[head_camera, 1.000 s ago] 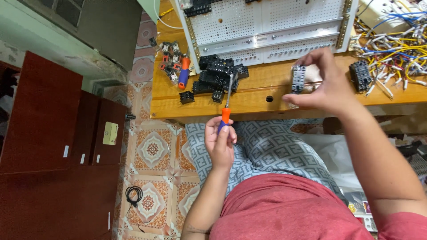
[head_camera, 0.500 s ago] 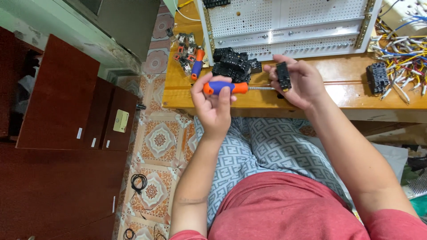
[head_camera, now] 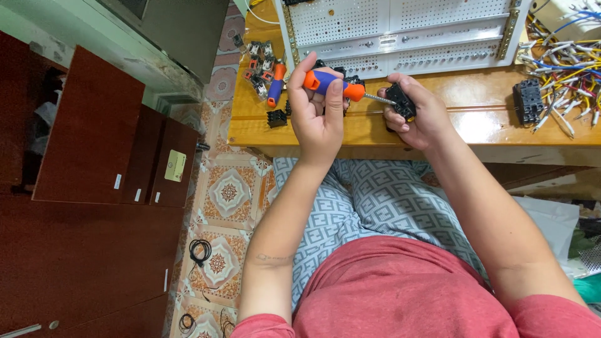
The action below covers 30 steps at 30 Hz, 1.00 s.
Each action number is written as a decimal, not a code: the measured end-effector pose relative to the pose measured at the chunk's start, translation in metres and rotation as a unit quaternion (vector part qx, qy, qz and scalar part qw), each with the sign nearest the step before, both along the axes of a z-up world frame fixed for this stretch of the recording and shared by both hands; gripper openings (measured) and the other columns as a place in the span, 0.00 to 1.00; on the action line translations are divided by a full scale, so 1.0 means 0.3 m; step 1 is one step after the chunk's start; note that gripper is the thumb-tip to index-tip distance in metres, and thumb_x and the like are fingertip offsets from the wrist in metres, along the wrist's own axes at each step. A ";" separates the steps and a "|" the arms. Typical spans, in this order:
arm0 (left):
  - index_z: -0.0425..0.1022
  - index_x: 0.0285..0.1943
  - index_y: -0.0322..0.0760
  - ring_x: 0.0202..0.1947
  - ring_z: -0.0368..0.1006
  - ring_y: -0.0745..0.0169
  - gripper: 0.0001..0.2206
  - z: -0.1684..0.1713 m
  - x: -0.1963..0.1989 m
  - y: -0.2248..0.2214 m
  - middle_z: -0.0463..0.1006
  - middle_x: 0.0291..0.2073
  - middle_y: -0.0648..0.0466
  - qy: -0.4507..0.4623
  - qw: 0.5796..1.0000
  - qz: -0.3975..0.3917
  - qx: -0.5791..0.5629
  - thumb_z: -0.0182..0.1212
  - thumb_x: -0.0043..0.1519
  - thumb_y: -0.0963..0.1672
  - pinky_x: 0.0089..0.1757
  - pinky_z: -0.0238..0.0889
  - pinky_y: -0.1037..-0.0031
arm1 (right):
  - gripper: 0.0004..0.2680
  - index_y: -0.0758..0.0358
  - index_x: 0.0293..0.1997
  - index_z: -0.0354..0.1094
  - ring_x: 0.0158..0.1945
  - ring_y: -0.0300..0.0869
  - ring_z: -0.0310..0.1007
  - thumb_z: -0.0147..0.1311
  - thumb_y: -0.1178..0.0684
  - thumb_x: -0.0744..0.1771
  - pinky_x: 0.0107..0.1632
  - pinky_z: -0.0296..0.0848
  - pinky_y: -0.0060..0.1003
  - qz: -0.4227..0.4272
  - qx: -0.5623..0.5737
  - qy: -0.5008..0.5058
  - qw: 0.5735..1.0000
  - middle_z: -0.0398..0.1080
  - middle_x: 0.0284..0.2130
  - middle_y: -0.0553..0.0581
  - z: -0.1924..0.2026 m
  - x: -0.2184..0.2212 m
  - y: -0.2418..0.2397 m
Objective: The person is using a screwdriver to tighten or loosen screws on several electrical switches at a workbench.
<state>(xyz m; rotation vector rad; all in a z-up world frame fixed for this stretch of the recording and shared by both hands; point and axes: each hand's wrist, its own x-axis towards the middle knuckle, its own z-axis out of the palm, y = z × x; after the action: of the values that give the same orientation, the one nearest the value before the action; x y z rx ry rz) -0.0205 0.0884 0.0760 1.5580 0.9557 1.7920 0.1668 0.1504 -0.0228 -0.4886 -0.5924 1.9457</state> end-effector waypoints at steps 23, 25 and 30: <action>0.67 0.72 0.55 0.46 0.69 0.69 0.16 0.127 -0.025 0.074 0.72 0.50 0.60 0.212 0.974 0.070 0.044 0.53 0.76 0.50 0.50 0.68 0.79 | 0.05 0.52 0.50 0.58 0.20 0.34 0.57 0.47 0.48 0.72 0.17 0.49 0.22 -0.015 -0.024 0.028 0.999 0.63 0.35 0.58 -0.028 0.006 0.010; 0.64 0.75 0.60 0.54 0.73 0.68 0.16 0.138 -0.035 0.079 0.76 0.56 0.60 0.239 0.967 0.049 0.069 0.53 0.78 0.49 0.56 0.70 0.79 | 0.05 0.51 0.50 0.59 0.19 0.34 0.56 0.47 0.48 0.72 0.17 0.48 0.22 -0.013 -0.028 0.038 0.999 0.65 0.36 0.60 -0.032 0.008 0.016; 0.65 0.72 0.59 0.63 0.76 0.68 0.16 0.161 -0.025 0.086 0.78 0.60 0.58 0.240 0.970 0.024 0.032 0.52 0.76 0.52 0.56 0.74 0.77 | 0.04 0.52 0.49 0.57 0.19 0.33 0.56 0.46 0.49 0.72 0.17 0.49 0.22 -0.009 -0.033 0.053 0.998 0.64 0.37 0.60 -0.021 0.006 0.010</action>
<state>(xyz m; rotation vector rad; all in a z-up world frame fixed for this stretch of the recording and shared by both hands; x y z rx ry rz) -0.0279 0.1142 0.1244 2.0806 1.1689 1.5114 0.1687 0.1533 -0.0292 -0.4263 -0.4568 1.9662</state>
